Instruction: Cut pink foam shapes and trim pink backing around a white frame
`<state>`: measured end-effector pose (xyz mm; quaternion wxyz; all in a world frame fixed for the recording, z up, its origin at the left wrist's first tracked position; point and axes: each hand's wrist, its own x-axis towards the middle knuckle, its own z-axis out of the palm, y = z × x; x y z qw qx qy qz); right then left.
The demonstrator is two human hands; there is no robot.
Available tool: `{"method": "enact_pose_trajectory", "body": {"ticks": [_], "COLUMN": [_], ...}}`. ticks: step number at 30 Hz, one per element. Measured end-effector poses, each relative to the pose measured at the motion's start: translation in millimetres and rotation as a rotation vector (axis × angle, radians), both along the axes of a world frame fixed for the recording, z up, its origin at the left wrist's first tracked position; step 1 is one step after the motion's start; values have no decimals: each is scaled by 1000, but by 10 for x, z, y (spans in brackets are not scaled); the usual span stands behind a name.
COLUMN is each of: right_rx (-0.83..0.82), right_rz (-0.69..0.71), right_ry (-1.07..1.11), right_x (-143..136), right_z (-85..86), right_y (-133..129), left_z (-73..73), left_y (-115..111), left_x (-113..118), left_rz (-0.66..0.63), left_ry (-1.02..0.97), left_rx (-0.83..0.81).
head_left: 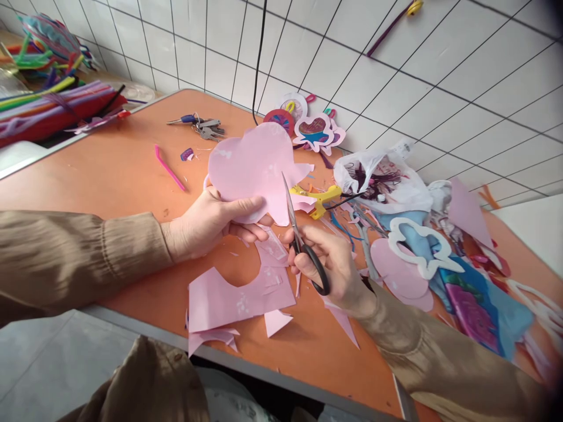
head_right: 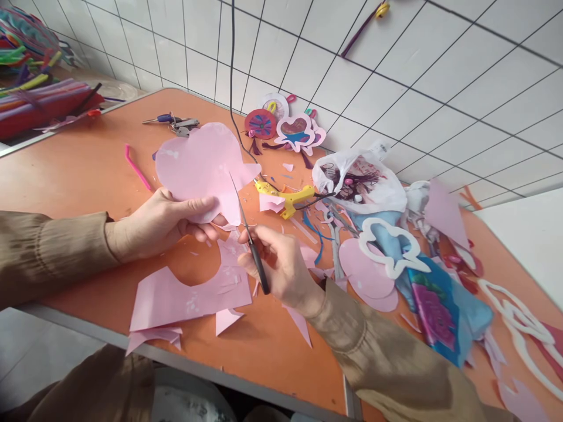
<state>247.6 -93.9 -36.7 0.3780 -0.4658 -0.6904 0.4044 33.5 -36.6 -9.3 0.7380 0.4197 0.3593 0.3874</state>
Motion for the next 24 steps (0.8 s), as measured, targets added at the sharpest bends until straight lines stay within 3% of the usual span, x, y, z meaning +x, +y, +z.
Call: {"method": "enact_pose_trajectory", "body": {"ticks": [24], "right_rx": [-44], "right_rz": [-23], "right_ry": [11], "right_x": [-19], "right_z": [-42], "right_y": [-21], "left_z": [-20], "left_y": [1], "left_x": [0], "left_rz": [47], "left_ry": [-64], "left_rx": [-23]}}
